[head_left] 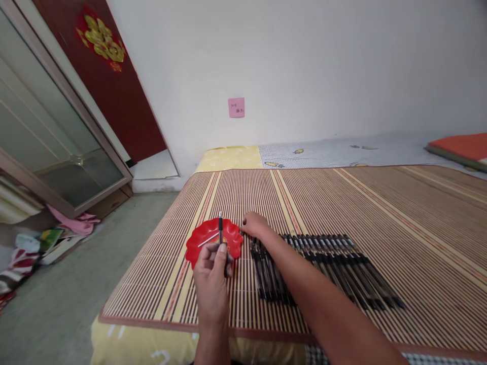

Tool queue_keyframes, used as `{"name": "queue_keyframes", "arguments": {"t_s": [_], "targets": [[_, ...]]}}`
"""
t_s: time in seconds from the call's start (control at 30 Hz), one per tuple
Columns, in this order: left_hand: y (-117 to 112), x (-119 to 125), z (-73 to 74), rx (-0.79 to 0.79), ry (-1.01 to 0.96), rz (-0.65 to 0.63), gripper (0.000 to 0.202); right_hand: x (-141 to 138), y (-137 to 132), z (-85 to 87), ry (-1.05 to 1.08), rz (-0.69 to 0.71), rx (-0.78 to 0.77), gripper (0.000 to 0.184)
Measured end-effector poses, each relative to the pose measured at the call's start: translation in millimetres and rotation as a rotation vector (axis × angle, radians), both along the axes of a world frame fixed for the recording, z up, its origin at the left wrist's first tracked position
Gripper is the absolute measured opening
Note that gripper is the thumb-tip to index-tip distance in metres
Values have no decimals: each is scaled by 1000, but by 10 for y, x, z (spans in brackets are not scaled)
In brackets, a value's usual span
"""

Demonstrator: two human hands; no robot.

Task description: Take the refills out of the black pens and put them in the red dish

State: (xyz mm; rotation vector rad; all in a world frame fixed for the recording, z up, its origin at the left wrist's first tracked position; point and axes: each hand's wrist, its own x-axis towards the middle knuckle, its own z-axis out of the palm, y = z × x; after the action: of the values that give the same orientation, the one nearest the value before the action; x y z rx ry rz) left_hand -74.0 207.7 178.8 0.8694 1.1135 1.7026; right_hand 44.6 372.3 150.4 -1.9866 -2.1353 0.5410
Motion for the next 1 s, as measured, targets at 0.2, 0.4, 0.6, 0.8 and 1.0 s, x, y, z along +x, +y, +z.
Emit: {"name": "queue_keyframes", "arguments": {"t_s": [0.2,0.4,0.6,0.8,1.0], "targets": [[11,35,-5,-30,41,0,28,-86,29,-80,140,-57,37,23],[32,55,-56,-55,61,-40,30,134,17,122,459,-116,234,25],[26,213,-106,-79,23,-164,30,816,-603,415,1108,-177,440,28],[-82,491,-59,-151,-4,-400,31,1240,-1367,601,1612,-317,436,27],[-158,636,-49,-154,68,-543,33,1284,-1474,506,1725,-324,477,22]]}}
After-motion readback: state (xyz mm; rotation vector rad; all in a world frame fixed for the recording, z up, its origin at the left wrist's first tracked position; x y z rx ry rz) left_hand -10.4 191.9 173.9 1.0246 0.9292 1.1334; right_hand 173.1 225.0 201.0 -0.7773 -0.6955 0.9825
